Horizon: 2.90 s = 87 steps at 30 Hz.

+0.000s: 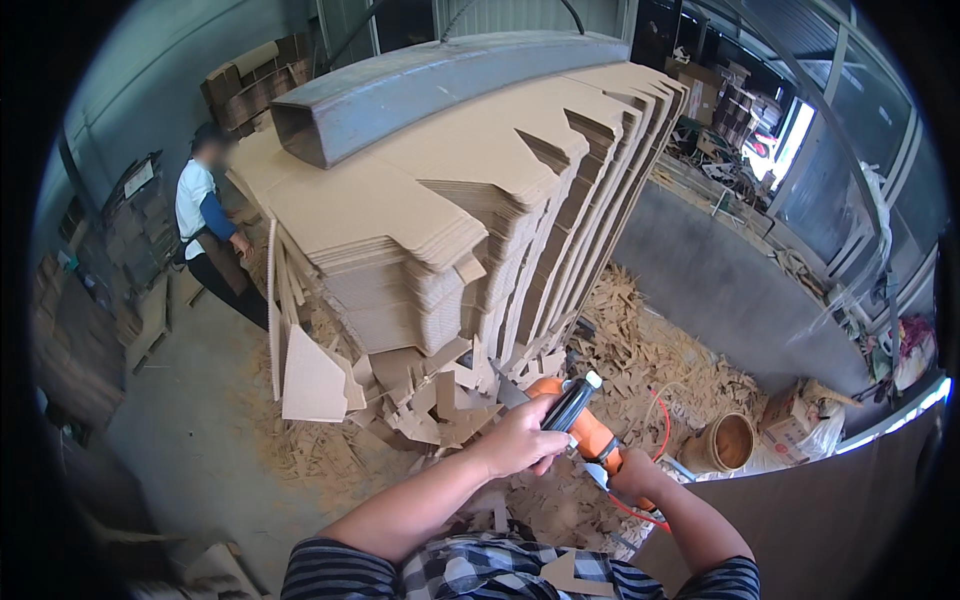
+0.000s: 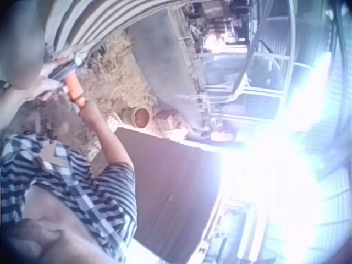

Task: The person uses a pneumatic nail gun to trim the edges of a large stack of cardboard sheets. The person then moves a bucket and repositions the stack of cardboard.

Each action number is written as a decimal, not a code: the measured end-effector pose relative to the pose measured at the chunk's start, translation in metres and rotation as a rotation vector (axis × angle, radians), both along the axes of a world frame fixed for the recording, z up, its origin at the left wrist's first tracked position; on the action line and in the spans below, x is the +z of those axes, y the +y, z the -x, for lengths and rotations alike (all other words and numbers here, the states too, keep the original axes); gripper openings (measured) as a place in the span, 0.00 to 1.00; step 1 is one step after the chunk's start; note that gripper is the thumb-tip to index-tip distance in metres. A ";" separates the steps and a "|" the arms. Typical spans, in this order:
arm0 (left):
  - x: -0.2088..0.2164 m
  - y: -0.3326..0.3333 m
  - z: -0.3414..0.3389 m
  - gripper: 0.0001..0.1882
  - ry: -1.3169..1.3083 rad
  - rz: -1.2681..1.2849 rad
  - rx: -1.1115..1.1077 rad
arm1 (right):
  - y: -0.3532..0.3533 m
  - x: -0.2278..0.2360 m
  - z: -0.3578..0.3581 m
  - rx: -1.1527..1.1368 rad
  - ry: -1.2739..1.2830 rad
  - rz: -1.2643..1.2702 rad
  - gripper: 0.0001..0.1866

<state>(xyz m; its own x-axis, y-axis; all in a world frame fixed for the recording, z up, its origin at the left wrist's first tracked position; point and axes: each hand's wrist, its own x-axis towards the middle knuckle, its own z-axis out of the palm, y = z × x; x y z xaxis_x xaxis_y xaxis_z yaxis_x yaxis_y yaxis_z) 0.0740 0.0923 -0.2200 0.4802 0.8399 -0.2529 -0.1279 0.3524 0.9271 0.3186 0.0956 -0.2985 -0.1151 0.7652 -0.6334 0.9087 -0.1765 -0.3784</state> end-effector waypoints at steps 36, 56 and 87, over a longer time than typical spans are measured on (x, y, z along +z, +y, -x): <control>-0.130 0.020 -0.008 0.27 0.022 0.179 0.108 | 0.022 -0.142 -0.009 0.030 -0.051 0.114 0.18; -0.191 0.022 0.008 0.18 0.001 0.252 0.089 | 0.007 -0.202 0.000 -0.019 -0.095 0.183 0.17; 0.174 -0.132 0.033 0.32 -0.150 -0.358 -0.302 | -0.184 0.175 0.012 -0.271 0.217 -0.195 0.14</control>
